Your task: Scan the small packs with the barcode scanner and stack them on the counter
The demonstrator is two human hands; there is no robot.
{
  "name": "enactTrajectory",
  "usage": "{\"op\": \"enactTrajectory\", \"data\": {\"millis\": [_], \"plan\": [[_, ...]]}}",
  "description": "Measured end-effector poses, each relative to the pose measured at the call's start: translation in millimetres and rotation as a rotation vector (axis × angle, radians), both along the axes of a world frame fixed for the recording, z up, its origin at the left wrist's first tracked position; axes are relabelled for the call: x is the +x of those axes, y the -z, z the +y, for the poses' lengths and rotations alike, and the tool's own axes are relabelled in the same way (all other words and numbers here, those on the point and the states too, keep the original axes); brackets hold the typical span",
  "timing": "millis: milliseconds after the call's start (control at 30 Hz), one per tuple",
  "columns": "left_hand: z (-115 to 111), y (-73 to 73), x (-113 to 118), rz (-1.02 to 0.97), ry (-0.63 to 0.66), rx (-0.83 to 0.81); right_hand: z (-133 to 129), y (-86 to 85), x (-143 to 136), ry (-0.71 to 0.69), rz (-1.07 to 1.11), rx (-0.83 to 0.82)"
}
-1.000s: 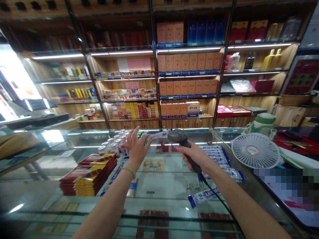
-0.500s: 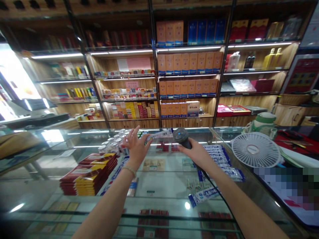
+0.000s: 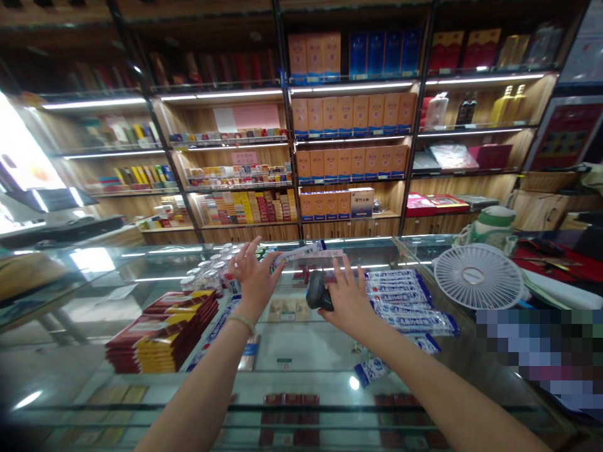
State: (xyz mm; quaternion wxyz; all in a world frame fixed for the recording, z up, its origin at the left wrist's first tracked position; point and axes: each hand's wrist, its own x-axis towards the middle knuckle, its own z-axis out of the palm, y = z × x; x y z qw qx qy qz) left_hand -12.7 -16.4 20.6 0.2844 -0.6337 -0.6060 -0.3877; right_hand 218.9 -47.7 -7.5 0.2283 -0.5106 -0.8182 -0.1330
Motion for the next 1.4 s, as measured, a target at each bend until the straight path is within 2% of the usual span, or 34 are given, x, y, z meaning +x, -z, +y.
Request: {"op": "enactTrajectory", "data": {"millis": [300,600,700,800,967,1167,1400], "plan": [[0.0,0.6,0.3,0.000,-0.003,-0.021,2.0,12.6,-6.5,-0.020,-0.055,-0.029],[-0.8,0.3,2.1,-0.003,0.029,-0.020,-3.7,7.9,-3.5,-0.086,-0.064,-0.114],[0.6,1.0,2.5,0.008,0.068,-0.016,2.4,-0.6,5.5,-0.044,-0.003,-0.035],[1.8,2.0,4.1,0.045,0.121,-0.015,12.8,-13.4,21.8,0.034,0.093,0.113],[2.1,4.9,10.3,0.128,0.194,-0.002,23.1,-27.9,46.5,-0.011,0.112,0.278],[-1.2,5.2,18.0,0.171,0.250,0.017,25.8,-22.6,49.4,-0.059,0.096,0.322],[-5.6,4.5,25.6,0.199,0.325,0.017,27.9,-20.7,48.6,-0.049,0.136,0.320]]}}
